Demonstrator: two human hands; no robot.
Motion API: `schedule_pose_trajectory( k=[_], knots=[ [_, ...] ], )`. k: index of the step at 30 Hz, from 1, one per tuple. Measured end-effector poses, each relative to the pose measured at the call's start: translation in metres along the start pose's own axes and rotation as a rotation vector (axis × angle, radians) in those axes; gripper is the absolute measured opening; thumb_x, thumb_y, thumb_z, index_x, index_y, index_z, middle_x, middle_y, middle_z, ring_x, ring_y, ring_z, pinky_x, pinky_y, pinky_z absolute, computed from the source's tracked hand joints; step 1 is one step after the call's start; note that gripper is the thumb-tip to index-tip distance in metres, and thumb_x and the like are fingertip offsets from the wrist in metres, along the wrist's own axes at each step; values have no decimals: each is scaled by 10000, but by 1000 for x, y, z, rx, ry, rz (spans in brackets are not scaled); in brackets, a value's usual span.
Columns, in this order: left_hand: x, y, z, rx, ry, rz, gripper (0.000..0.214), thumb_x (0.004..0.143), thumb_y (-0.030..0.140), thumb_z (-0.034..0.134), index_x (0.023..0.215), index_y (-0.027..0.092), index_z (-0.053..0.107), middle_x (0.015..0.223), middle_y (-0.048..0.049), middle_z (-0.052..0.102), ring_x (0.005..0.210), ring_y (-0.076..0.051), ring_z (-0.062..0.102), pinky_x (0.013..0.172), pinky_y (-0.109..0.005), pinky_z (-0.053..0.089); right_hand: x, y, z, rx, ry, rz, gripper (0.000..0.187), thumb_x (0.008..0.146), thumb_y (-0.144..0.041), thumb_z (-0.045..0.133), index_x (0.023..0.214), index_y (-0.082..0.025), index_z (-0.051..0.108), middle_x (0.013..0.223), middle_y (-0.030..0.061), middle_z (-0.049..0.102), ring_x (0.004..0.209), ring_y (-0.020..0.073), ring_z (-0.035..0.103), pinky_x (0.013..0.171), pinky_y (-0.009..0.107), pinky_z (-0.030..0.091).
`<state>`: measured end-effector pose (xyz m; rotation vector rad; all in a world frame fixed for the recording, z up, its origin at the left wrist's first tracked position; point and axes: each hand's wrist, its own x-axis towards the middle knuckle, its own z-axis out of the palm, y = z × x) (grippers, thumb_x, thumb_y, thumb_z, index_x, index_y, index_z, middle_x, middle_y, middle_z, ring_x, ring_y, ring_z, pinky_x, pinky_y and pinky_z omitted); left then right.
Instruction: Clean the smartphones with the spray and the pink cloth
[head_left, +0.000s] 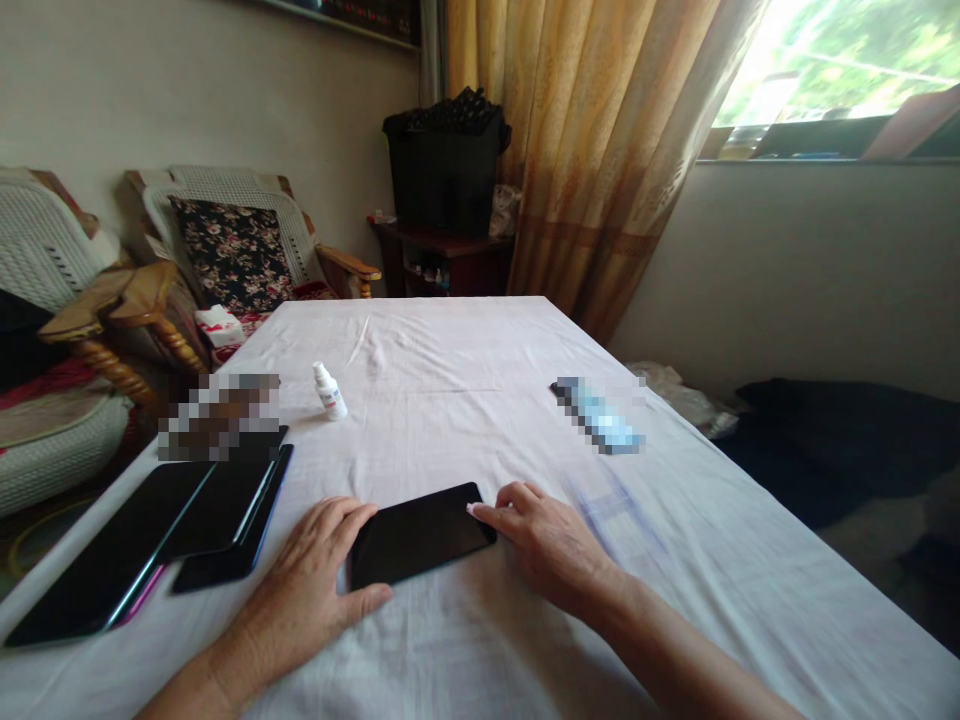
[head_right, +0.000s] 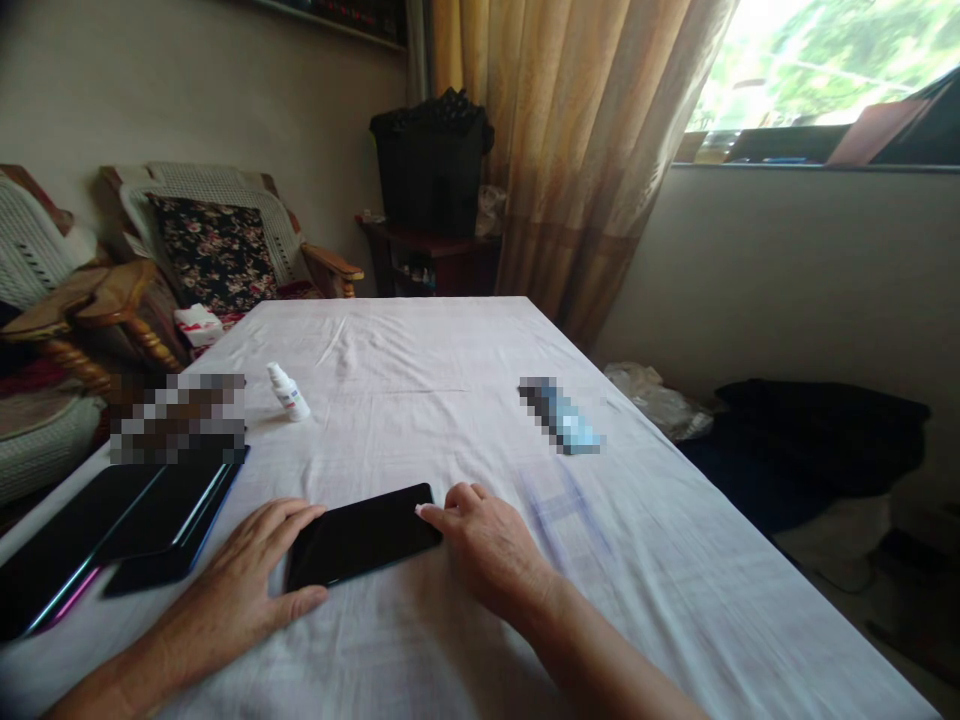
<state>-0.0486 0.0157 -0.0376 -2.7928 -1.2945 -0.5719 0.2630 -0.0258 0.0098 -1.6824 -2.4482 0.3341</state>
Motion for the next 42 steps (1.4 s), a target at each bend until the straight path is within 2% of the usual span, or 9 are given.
schedule_pose_trajectory(
  k=[5, 10, 14, 22, 26, 31, 38, 42],
  knots=[
    [1, -1, 0, -4, 7, 6, 638, 786, 513, 662, 1323, 226, 473, 1262, -87, 559, 1186, -298, 526, 1011, -425, 449, 18, 2, 4, -1, 40, 70, 501, 918, -92, 431, 1319, -348, 587, 1130, 59, 622, 950, 184, 581, 753, 267, 428],
    [2, -1, 1, -9, 26, 4, 633, 783, 524, 653, 1308, 221, 473, 1257, -95, 561, 1180, -304, 533, 1004, -433, 452, 24, 2, 12, -12, 111, 118, 465, 940, -116, 422, 1303, -347, 599, 1094, 50, 624, 955, 187, 569, 734, 269, 415],
    [3, 1, 2, -22, 26, -14, 630, 776, 522, 655, 1299, 222, 474, 1256, -103, 563, 1183, -311, 535, 1004, -442, 451, 26, -4, 10, -44, 121, 90, 461, 910, -99, 470, 1257, -362, 622, 1065, 42, 614, 932, 185, 552, 728, 270, 397],
    [3, 3, 3, -18, 47, -16, 633, 755, 509, 675, 1280, 210, 486, 1249, -109, 571, 1181, -317, 535, 1007, -442, 445, 36, -29, -3, -80, 59, 2, 375, 913, -108, 493, 1182, -328, 633, 990, 47, 593, 923, 191, 514, 730, 284, 376],
    [3, 2, 4, 9, 45, -9, 647, 750, 523, 684, 1277, 209, 478, 1244, -116, 567, 1173, -321, 536, 999, -454, 449, 30, -22, 2, -70, 81, 12, 417, 925, -125, 492, 1257, -352, 602, 1007, 46, 594, 907, 186, 525, 750, 287, 382],
    [3, 4, 4, 20, 45, 1, 636, 763, 520, 674, 1273, 191, 484, 1242, -122, 569, 1181, -326, 530, 1001, -467, 449, 20, -5, 12, -63, 138, 107, 506, 901, -68, 466, 1286, -368, 602, 1053, 47, 605, 916, 185, 544, 752, 280, 396],
    [4, 5, 3, 3, 38, -23, 635, 750, 514, 681, 1270, 198, 497, 1235, -114, 578, 1181, -325, 531, 1005, -460, 447, -2, -5, 12, 13, 118, -56, 495, 913, -80, 461, 1305, -350, 596, 1036, 48, 623, 899, 179, 559, 782, 282, 423],
    [4, 5, 3, -6, 33, -17, 623, 754, 504, 676, 1273, 207, 501, 1239, -107, 579, 1182, -319, 532, 1014, -455, 439, -18, -3, 14, 50, 137, -94, 477, 926, -84, 448, 1291, -350, 601, 1011, 43, 627, 893, 176, 560, 776, 280, 428]
  ],
)
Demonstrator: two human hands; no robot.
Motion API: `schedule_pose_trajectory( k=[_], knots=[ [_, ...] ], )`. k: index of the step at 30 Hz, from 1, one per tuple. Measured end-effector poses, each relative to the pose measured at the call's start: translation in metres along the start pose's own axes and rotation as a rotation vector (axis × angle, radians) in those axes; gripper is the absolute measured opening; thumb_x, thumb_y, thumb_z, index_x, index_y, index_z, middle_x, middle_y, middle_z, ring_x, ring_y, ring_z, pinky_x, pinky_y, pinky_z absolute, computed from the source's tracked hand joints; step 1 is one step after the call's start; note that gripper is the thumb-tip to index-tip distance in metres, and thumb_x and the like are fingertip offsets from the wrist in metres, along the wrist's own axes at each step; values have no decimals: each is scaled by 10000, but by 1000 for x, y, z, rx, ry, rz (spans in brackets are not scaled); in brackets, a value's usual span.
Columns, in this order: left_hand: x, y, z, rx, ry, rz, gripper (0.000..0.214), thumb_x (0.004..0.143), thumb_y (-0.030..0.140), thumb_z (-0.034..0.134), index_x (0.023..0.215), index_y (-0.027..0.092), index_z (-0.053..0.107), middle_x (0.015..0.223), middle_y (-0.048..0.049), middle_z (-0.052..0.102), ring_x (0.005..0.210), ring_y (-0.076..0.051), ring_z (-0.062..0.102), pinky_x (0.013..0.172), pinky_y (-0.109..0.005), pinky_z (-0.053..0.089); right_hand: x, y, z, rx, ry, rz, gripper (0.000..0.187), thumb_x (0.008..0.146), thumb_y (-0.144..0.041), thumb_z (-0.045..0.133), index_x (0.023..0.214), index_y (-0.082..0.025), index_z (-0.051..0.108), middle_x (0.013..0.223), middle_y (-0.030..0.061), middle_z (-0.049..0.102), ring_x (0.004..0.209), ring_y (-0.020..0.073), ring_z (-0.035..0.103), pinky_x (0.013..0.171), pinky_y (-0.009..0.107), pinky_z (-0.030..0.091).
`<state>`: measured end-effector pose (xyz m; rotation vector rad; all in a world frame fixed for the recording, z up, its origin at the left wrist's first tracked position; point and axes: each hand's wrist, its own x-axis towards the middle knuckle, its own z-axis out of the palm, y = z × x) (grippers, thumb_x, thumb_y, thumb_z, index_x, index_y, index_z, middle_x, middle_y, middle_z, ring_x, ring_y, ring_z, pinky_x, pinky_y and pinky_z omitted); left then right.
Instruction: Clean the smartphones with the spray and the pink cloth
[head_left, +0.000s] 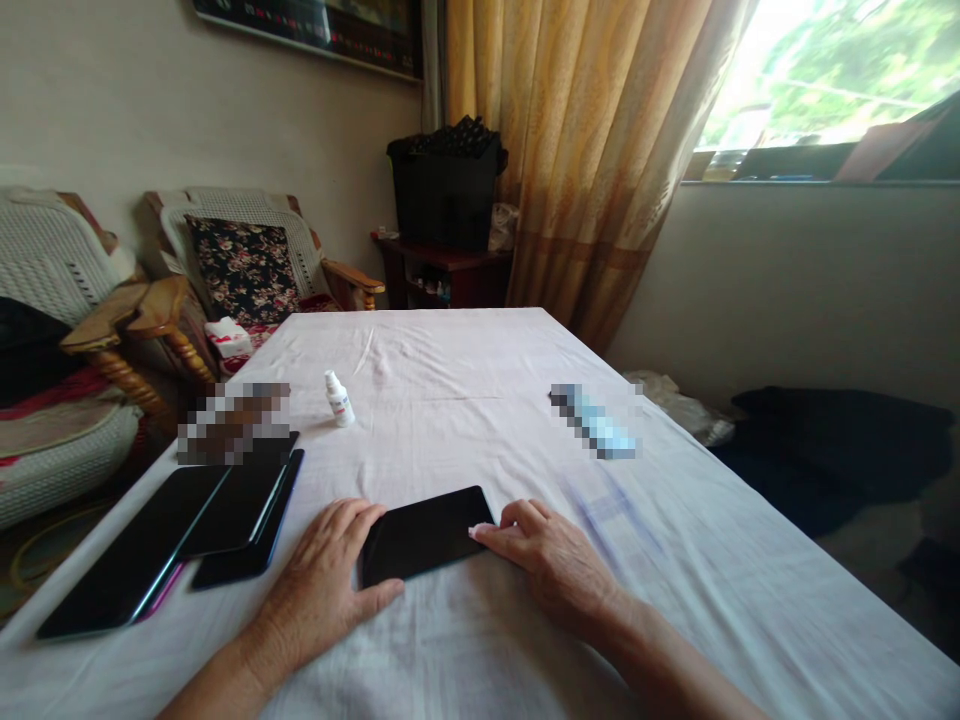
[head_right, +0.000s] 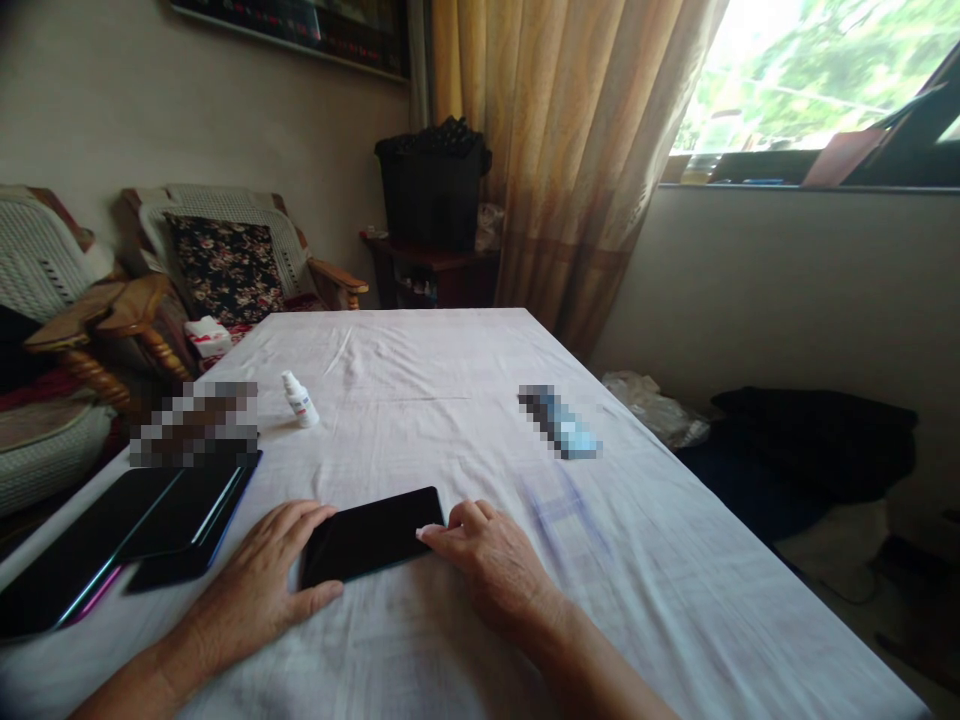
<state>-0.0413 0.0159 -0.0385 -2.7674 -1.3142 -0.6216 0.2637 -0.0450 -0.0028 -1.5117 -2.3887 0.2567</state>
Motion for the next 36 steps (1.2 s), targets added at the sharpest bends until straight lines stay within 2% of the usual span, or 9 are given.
schedule_pose_trajectory(
  k=[6, 12, 15, 20, 24, 30, 34, 36],
  knots=[
    [1, 1, -1, 4, -8, 4, 634, 759, 523, 667, 1277, 201, 494, 1239, -112, 575, 1180, -317, 530, 1012, -457, 443, -12, 3, 1, 26, -4, -22, 477, 930, -89, 442, 1293, -356, 596, 1022, 47, 621, 886, 177, 563, 774, 288, 430],
    [3, 4, -5, -21, -20, -6, 616, 755, 505, 666, 1268, 206, 504, 1243, -110, 574, 1190, -319, 524, 1019, -461, 443, -2, 5, 5, -43, -19, 55, 587, 852, -6, 430, 1320, -323, 588, 1054, 63, 613, 899, 180, 567, 796, 292, 448],
    [3, 4, -8, -31, -43, -10, 614, 736, 431, 672, 1283, 213, 500, 1271, -101, 563, 1215, -318, 508, 1043, -463, 427, 1, 4, 8, -88, -1, 126, 622, 837, 17, 402, 1334, -313, 579, 1065, 65, 617, 906, 179, 575, 790, 285, 456],
    [2, 2, -14, -54, -90, -15, 631, 714, 339, 658, 1311, 221, 493, 1291, -87, 557, 1220, -304, 508, 1051, -446, 429, -7, -1, 10, -153, 18, 148, 658, 804, 38, 394, 1346, -293, 567, 1046, 66, 631, 911, 186, 576, 791, 284, 460],
    [3, 7, -14, -79, -96, -26, 609, 721, 409, 697, 1275, 231, 519, 1259, -85, 576, 1194, -303, 527, 1020, -442, 445, -11, -12, 14, -201, 9, 171, 642, 800, 22, 444, 1353, -285, 553, 1043, 67, 635, 897, 206, 577, 766, 295, 453],
    [1, 19, -5, -39, -3, -24, 711, 666, 628, 734, 1201, 197, 551, 1147, -108, 628, 1115, -329, 569, 1016, -486, 424, -7, -29, 22, -180, -39, 175, 645, 797, 27, 451, 1380, -238, 522, 1079, 87, 634, 924, 242, 588, 755, 328, 458],
    [1, 21, -6, -41, -1, 28, 806, 627, 742, 697, 1188, 179, 559, 1129, -114, 638, 1107, -339, 576, 1046, -508, 391, -7, -28, 20, -163, -18, 179, 627, 818, 21, 445, 1369, -263, 536, 1074, 77, 640, 924, 239, 596, 762, 332, 468],
    [1, 23, -11, -61, -40, 43, 793, 614, 714, 729, 1179, 181, 566, 1131, -110, 637, 1110, -341, 572, 1047, -518, 389, -8, -23, 18, -184, 1, 236, 621, 823, 22, 436, 1362, -264, 549, 1070, 84, 643, 935, 239, 600, 772, 332, 474]
  ],
)
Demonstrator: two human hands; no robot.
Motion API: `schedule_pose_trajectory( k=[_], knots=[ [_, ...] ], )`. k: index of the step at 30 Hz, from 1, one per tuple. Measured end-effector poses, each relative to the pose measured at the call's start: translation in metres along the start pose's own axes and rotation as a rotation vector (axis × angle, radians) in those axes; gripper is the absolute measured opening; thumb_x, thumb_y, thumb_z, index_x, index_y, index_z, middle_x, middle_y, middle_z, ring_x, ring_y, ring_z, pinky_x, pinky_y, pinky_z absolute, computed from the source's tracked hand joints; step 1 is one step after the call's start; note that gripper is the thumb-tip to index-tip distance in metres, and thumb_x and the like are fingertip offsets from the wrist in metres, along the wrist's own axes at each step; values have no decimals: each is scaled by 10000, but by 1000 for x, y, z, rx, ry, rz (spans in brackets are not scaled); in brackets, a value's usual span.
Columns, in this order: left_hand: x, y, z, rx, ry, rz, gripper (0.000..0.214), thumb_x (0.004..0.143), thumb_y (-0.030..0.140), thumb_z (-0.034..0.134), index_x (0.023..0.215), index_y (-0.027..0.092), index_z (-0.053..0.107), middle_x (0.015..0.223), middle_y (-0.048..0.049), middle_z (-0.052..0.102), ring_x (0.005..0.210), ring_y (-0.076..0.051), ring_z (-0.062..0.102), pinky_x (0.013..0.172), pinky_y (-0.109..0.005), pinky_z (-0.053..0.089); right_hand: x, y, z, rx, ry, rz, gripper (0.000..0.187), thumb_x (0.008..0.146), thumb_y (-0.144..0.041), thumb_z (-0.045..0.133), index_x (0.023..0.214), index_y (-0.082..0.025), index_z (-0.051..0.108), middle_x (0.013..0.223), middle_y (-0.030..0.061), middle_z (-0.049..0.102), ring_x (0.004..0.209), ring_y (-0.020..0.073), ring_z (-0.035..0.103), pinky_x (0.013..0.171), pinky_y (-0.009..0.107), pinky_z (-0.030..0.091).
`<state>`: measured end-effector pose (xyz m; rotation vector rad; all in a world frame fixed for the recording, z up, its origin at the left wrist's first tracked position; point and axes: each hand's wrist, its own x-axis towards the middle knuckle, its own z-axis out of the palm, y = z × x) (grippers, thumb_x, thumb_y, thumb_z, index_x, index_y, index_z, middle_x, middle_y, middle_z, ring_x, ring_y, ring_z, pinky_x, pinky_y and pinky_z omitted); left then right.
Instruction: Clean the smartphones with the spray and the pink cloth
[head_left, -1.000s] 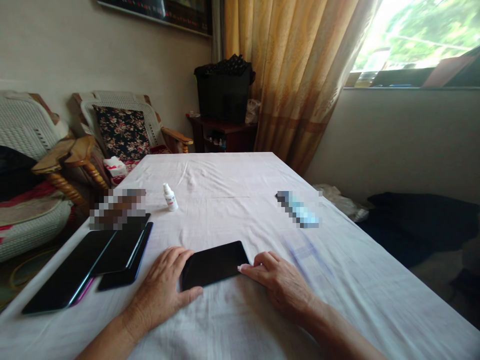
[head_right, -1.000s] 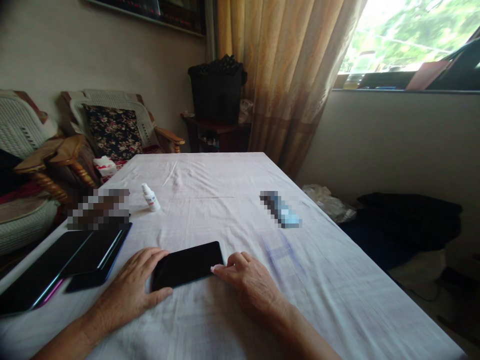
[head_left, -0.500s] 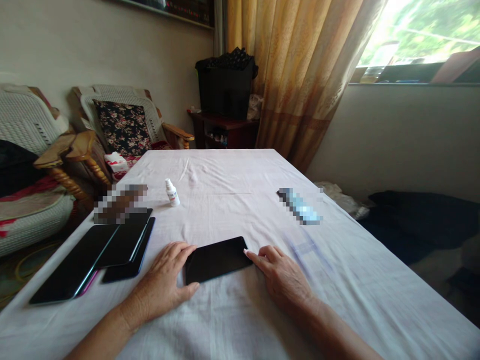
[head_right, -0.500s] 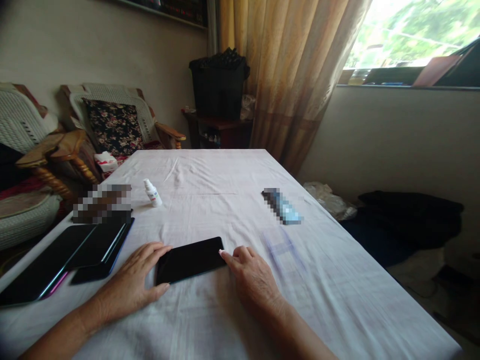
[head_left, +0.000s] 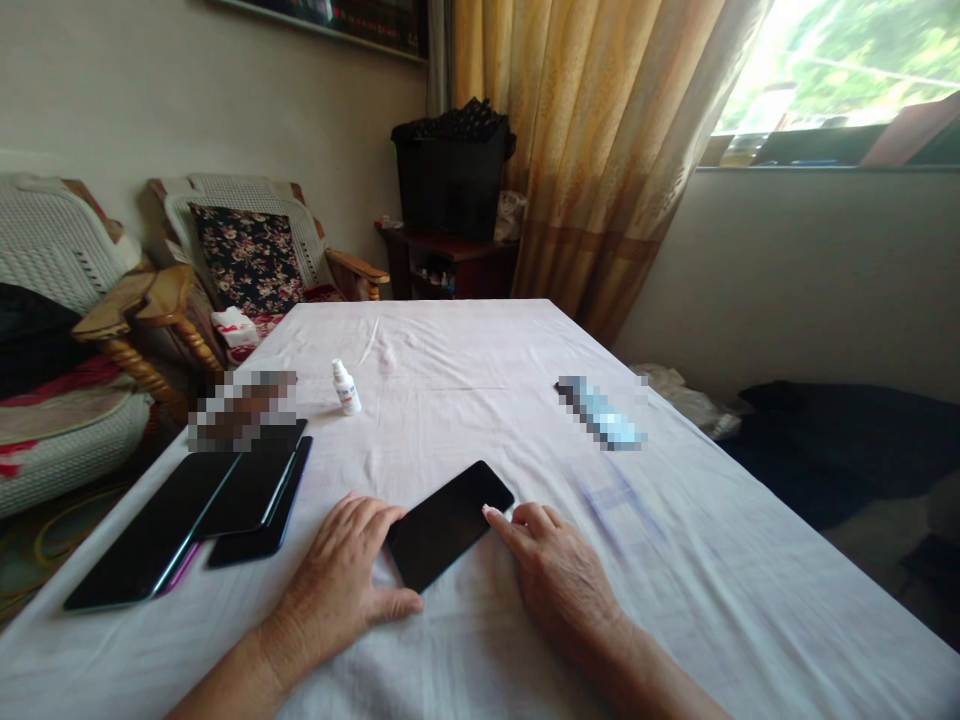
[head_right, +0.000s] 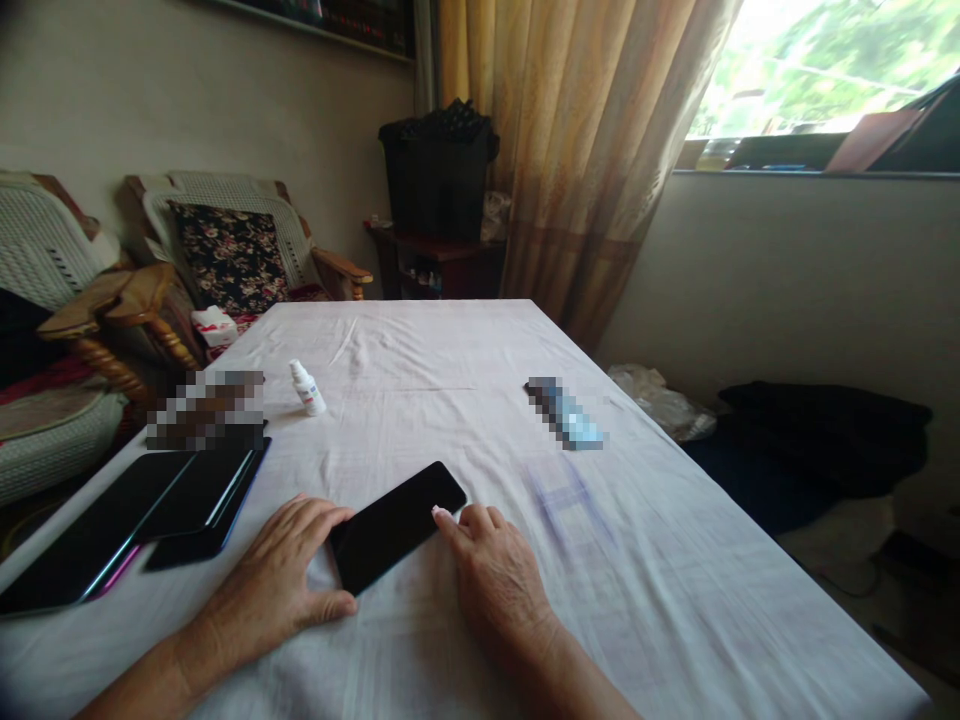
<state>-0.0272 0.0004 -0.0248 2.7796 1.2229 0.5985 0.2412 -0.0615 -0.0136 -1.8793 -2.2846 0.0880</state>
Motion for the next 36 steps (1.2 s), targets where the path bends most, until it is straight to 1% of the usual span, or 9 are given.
schedule_pose_trajectory(
  k=[3, 6, 11, 14, 21, 26, 29, 33, 36],
  knots=[
    [2, 5, -6, -30, -55, -23, 672, 629, 525, 807, 1176, 214, 569, 1148, -84, 631, 1123, -325, 561, 1037, -508, 405, 1, 7, -2, -44, -2, 101, 647, 800, 43, 431, 1363, -252, 555, 1082, 95, 649, 947, 229, 605, 768, 307, 479],
    [2, 7, -8, -52, -65, -53, 640, 615, 423, 827, 1167, 227, 569, 1153, -73, 627, 1130, -320, 555, 1031, -506, 417, 2, 7, -2, -67, 10, 122, 659, 789, 48, 436, 1361, -256, 556, 1084, 87, 654, 945, 213, 604, 768, 281, 475],
    [1, 6, -2, -73, -15, -43, 612, 620, 404, 817, 1152, 229, 571, 1131, -64, 633, 1114, -317, 568, 1042, -518, 411, -1, -7, -1, -27, -8, -35, 625, 819, 6, 467, 1367, -286, 539, 1069, 57, 651, 928, 204, 599, 760, 274, 468],
    [-1, 6, 1, -87, 4, -42, 602, 626, 401, 814, 1148, 227, 570, 1128, -66, 632, 1111, -319, 570, 1023, -515, 432, 0, -8, 0, -11, -34, -72, 637, 823, 5, 465, 1373, -310, 530, 1083, 48, 646, 920, 196, 597, 764, 273, 465],
    [0, 9, -1, -114, 4, -43, 628, 631, 378, 823, 1177, 230, 550, 1160, -72, 626, 1125, -320, 565, 985, -496, 471, 13, 16, -9, -88, -70, 117, 625, 836, 9, 418, 1385, -265, 535, 1116, 90, 641, 994, 220, 589, 809, 294, 463],
    [1, 9, -1, -123, 1, -40, 603, 653, 387, 805, 1176, 226, 553, 1159, -74, 626, 1127, -317, 564, 988, -491, 469, 16, 16, -8, -101, -46, 166, 599, 851, 1, 415, 1373, -258, 549, 1112, 95, 643, 987, 225, 590, 793, 293, 460],
    [0, 8, 0, -122, 5, -34, 612, 650, 391, 807, 1180, 229, 549, 1157, -72, 624, 1126, -315, 562, 999, -497, 459, 12, 11, -4, -101, -19, 105, 596, 850, 1, 439, 1372, -265, 545, 1087, 86, 644, 972, 218, 585, 792, 290, 455],
    [0, 8, 1, -122, -2, -34, 629, 635, 380, 821, 1178, 225, 543, 1150, -73, 624, 1122, -314, 560, 995, -501, 460, 10, 6, -4, -80, -15, -69, 588, 857, -18, 479, 1376, -290, 529, 1077, 61, 634, 933, 205, 578, 792, 294, 445],
    [2, 8, -1, -125, -6, -35, 625, 636, 379, 822, 1175, 223, 545, 1149, -74, 627, 1117, -314, 564, 988, -499, 467, 14, 9, -9, -70, -49, -87, 577, 860, -27, 475, 1369, -293, 536, 1069, 60, 625, 926, 210, 575, 789, 302, 440]
  ],
)
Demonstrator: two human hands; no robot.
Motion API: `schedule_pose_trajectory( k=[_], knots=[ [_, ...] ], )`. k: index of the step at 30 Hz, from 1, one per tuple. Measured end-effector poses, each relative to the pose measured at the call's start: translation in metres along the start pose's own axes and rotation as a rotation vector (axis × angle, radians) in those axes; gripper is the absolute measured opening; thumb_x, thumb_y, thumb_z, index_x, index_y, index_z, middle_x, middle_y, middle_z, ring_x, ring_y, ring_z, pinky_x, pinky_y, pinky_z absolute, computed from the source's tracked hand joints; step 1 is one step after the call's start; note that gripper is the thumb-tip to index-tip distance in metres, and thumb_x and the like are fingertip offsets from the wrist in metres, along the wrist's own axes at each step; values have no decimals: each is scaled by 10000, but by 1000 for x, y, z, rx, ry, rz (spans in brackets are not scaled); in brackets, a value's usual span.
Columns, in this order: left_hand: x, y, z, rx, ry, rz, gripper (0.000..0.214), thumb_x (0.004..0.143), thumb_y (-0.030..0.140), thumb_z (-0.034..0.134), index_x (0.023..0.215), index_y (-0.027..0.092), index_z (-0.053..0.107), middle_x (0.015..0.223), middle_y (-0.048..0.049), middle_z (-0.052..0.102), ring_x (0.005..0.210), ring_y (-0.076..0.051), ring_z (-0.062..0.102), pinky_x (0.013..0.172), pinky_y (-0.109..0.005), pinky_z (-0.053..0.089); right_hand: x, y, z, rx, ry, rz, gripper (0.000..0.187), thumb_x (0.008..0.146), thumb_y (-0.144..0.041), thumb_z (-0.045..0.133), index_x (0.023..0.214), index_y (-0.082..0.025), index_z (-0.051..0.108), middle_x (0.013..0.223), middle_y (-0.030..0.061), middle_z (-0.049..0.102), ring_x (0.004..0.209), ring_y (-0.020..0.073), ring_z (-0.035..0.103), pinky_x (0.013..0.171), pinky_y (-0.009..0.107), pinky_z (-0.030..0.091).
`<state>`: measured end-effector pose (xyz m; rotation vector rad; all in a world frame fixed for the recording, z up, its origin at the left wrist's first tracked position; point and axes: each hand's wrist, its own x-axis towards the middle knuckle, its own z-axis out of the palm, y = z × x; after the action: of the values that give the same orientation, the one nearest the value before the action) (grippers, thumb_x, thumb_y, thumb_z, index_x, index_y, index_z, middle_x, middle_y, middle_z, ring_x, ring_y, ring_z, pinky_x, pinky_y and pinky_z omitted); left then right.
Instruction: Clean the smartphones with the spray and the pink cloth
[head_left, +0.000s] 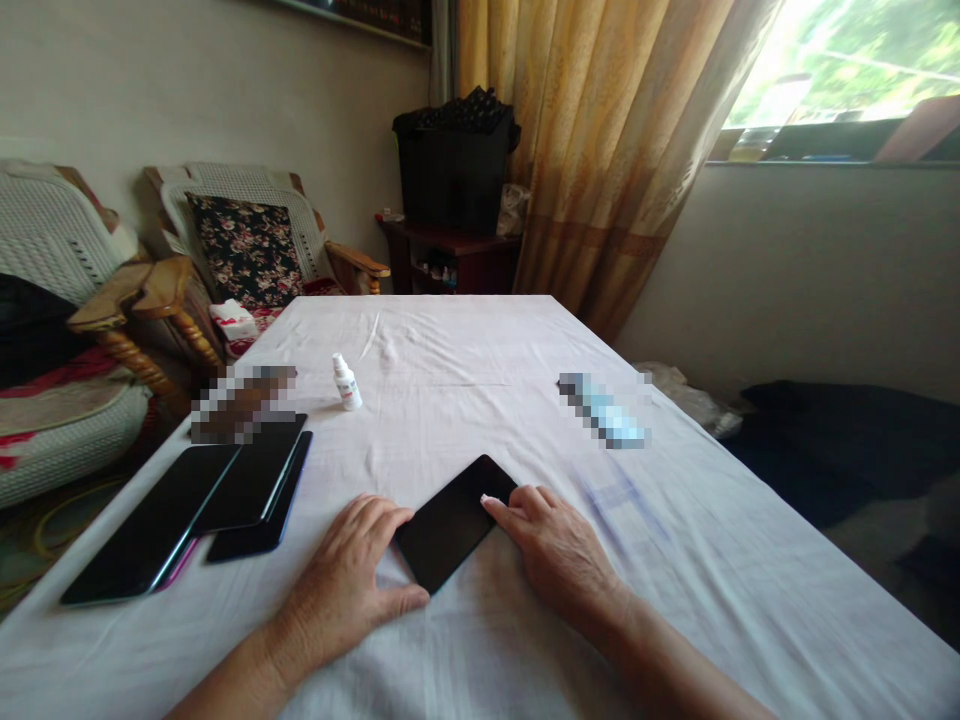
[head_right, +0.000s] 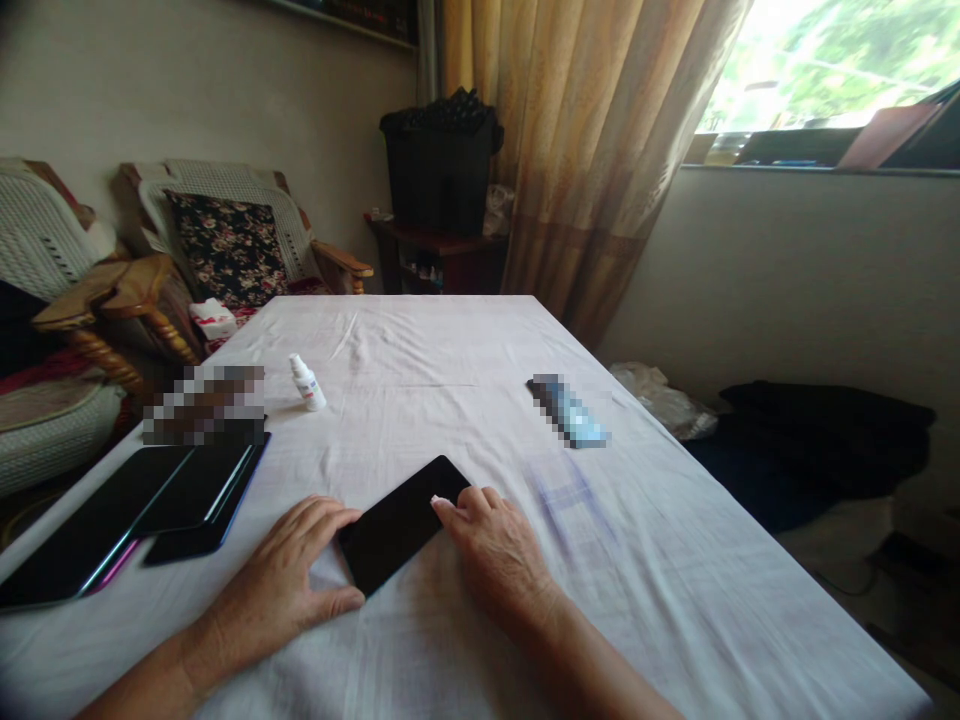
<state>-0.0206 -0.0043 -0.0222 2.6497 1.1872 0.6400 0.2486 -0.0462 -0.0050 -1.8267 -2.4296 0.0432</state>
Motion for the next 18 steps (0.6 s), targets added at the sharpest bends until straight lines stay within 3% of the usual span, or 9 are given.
schedule_pose_trajectory(
  k=[5, 8, 18],
  knots=[
    [0, -1, 1, -2, 16, 8, 601, 657, 415, 806, 1171, 235, 551, 1152, -71, 632, 1109, -311, 573, 988, -496, 470, 12, 13, -4, -5, -5, 193, 587, 859, -7, 419, 1343, -305, 567, 1102, 68, 622, 954, 200, 580, 776, 280, 425],
    [-2, -3, 3, 6, 32, 19, 610, 662, 437, 804, 1178, 231, 553, 1159, -73, 632, 1117, -316, 571, 996, -505, 465, 15, 15, -2, -22, 2, 236, 580, 859, -12, 411, 1331, -305, 575, 1102, 69, 628, 949, 197, 580, 747, 272, 420],
    [1, 2, -1, -32, -17, -37, 569, 670, 424, 792, 1163, 235, 579, 1151, -70, 632, 1118, -312, 563, 997, -490, 457, 10, -3, -5, -16, 11, 17, 534, 895, -42, 434, 1343, -306, 556, 1042, 50, 618, 901, 186, 560, 774, 272, 409]
  ],
)
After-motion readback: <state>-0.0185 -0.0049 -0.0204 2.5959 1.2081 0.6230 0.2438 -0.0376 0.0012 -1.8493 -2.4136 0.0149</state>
